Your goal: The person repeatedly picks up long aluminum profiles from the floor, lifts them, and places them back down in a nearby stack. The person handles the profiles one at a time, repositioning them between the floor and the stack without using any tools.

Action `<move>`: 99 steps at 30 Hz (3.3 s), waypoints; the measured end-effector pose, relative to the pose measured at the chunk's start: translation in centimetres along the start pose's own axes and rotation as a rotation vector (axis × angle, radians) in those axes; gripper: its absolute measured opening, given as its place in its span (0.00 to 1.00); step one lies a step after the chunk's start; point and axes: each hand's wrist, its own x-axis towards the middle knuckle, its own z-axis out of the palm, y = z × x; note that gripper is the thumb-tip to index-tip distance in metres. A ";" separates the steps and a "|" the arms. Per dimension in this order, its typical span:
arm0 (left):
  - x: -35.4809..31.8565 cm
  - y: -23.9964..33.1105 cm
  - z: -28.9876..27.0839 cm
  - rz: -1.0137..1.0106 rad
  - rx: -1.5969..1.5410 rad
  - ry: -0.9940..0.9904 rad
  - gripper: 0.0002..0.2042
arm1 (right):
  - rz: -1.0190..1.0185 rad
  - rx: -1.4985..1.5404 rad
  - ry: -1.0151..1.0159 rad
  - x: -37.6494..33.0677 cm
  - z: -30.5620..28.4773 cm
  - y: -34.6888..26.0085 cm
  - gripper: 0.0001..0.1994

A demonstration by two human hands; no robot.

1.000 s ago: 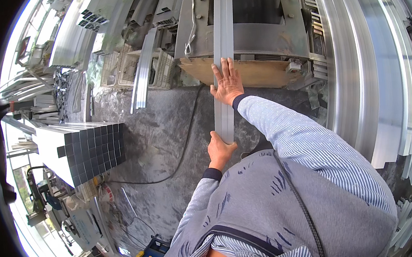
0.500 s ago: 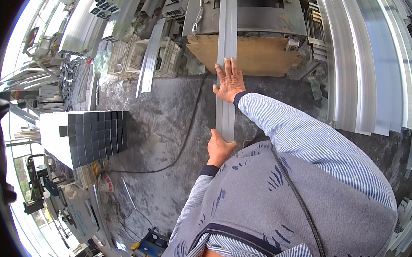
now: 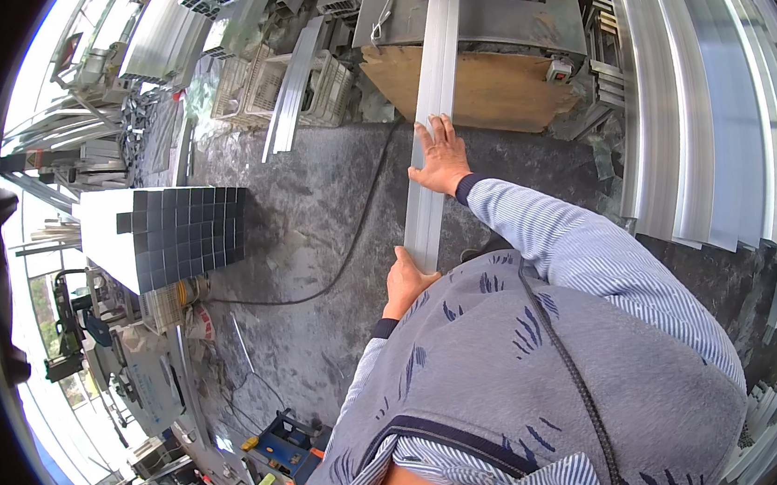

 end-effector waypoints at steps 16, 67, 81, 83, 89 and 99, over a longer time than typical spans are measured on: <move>-3.6 -7.1 -0.3 -0.026 -0.491 -0.154 0.26 | 0.791 1.653 -0.495 -7.8 2.8 1.8 0.22; -1.5 -2.7 1.0 -0.232 -0.803 -0.481 0.25 | 0.080 -0.080 0.026 -1.6 0.7 -1.9 0.54; 29.2 11.2 -3.2 -0.045 -0.729 -0.420 0.22 | 0.062 -0.113 0.365 28.9 -7.1 9.7 0.48; 35.0 15.5 -4.3 -0.085 -0.779 -0.424 0.23 | 0.048 -0.164 0.432 35.3 -9.4 12.5 0.46; 43.6 24.3 -7.2 -0.092 -0.907 -0.451 0.26 | 0.067 -0.309 0.449 46.6 -13.3 17.4 0.42; 32.8 14.4 -2.3 -0.119 -0.894 -0.413 0.25 | -0.001 -0.159 0.434 33.2 -8.5 11.0 0.41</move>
